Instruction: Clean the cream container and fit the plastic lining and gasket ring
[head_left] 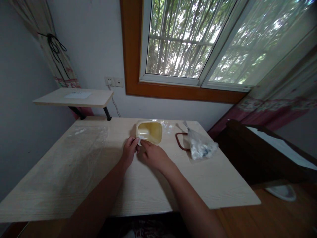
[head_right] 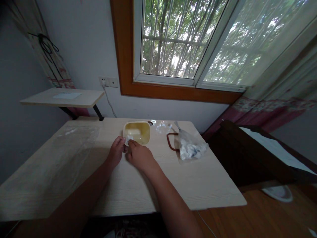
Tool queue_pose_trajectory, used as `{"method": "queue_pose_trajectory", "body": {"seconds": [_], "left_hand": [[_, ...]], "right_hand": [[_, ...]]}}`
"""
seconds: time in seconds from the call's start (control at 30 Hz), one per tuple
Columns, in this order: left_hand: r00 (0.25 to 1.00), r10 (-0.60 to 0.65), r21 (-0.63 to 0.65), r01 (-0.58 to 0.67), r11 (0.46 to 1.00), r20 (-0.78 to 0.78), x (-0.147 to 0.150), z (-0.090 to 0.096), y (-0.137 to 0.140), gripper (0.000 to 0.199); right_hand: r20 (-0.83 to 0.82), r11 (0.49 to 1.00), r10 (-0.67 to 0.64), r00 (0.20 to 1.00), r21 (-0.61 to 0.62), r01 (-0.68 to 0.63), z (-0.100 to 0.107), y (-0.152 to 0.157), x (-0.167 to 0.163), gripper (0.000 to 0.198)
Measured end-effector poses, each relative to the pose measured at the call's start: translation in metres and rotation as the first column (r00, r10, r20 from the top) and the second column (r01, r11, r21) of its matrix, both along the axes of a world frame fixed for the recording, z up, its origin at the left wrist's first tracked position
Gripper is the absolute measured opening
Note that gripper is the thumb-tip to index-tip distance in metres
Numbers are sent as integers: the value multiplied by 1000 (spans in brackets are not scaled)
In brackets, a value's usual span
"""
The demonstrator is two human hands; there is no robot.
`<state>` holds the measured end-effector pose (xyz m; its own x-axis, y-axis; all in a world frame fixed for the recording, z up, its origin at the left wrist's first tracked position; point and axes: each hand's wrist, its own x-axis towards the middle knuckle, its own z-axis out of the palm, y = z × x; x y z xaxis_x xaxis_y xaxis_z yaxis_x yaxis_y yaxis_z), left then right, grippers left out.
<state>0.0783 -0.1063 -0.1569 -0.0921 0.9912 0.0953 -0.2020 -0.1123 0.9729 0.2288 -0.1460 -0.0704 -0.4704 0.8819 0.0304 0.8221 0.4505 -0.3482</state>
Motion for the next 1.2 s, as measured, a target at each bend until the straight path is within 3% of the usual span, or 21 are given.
{"method": "queue_pose_trajectory", "body": {"seconds": [0.2, 0.73, 1.2], "left_hand": [[999, -37, 51, 38, 998, -8, 1, 0, -1, 35], [1000, 6, 47, -5, 999, -24, 1, 0, 0, 37], [999, -3, 48, 5, 999, -34, 0, 1, -1, 37]], "right_hand": [[33, 999, -49, 998, 7, 49, 6, -9, 5, 59], [256, 971, -240, 937, 76, 228, 10, -15, 28, 52], [310, 961, -274, 910, 66, 267, 3, -5, 23, 51]]}}
